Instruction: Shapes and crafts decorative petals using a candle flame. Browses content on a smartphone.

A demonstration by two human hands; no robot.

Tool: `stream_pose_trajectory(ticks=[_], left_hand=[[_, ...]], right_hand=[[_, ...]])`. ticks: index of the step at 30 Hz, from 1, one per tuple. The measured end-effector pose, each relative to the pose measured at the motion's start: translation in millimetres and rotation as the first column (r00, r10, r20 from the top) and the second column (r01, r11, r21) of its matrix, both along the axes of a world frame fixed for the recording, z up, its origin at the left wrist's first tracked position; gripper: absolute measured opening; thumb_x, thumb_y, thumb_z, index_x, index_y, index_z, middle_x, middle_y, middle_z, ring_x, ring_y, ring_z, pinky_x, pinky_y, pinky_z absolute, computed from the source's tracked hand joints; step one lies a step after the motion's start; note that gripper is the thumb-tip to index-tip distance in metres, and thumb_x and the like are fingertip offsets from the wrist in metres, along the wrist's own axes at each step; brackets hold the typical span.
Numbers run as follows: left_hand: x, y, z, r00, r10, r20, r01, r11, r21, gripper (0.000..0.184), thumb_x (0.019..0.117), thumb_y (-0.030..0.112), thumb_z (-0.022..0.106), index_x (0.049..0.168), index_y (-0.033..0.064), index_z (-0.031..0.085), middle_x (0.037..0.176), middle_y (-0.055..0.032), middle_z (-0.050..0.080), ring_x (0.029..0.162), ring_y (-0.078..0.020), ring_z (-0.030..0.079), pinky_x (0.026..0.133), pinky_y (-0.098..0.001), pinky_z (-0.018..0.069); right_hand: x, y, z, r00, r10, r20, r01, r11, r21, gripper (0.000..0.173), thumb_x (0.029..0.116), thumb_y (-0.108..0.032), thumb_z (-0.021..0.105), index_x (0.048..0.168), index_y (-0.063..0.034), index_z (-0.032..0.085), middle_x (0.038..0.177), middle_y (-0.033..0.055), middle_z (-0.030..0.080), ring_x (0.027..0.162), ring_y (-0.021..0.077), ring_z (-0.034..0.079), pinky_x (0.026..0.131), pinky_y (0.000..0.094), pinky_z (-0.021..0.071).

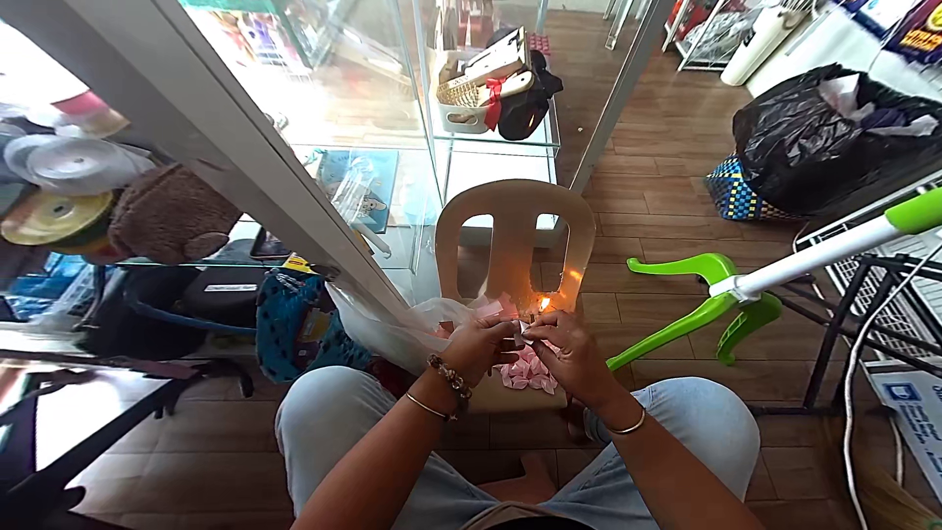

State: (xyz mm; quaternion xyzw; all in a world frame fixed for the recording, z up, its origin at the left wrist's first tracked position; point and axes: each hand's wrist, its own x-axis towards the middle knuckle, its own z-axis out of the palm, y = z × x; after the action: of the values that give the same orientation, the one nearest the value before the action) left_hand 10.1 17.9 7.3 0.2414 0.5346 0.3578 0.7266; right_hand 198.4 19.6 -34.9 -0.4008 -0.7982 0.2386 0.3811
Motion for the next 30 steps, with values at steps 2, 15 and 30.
stream_pose_trajectory(ticks=[2,15,30], left_hand=[[-1,1,0,0.998,0.035,0.058,-0.034,0.999,-0.024,0.018,0.1071,0.012,0.051,0.109,0.0001,0.064,0.089,-0.0077,0.07,0.074,-0.0147,0.07,0.07,-0.0283,0.0604],[2,1,-3,0.994,0.097,0.058,-0.101,0.991,0.083,0.008,0.0989,-0.003,0.06,0.107,-0.0009,0.062,0.092,-0.0071,0.069,0.08,-0.0142,0.071,0.077,-0.028,0.0605],[12,3,-2,0.98,0.189,0.066,-0.196,0.974,0.111,0.013,0.0974,-0.005,0.061,0.11,-0.0045,0.063,0.092,-0.0102,0.071,0.078,-0.0157,0.071,0.077,-0.0291,0.0615]], right_hand=[[-2,0,-3,0.998,-0.022,0.065,0.018,0.997,0.069,0.02,0.0987,-0.02,0.063,0.106,-0.0138,0.08,0.108,0.0081,0.072,0.105,0.0216,0.066,0.094,0.0361,0.0535],[-3,-1,9,0.948,-0.101,-0.303,-0.033,0.912,-0.408,0.028,0.098,-0.014,0.059,0.119,0.0013,0.07,0.113,0.0107,0.066,0.092,0.0078,0.064,0.076,0.0205,0.0551],[-27,5,27,0.588,-0.647,-0.486,-0.319,0.367,-0.874,0.013,0.1006,-0.005,0.062,0.112,-0.0001,0.062,0.097,0.0107,0.071,0.085,0.0166,0.07,0.075,0.0302,0.0593]])
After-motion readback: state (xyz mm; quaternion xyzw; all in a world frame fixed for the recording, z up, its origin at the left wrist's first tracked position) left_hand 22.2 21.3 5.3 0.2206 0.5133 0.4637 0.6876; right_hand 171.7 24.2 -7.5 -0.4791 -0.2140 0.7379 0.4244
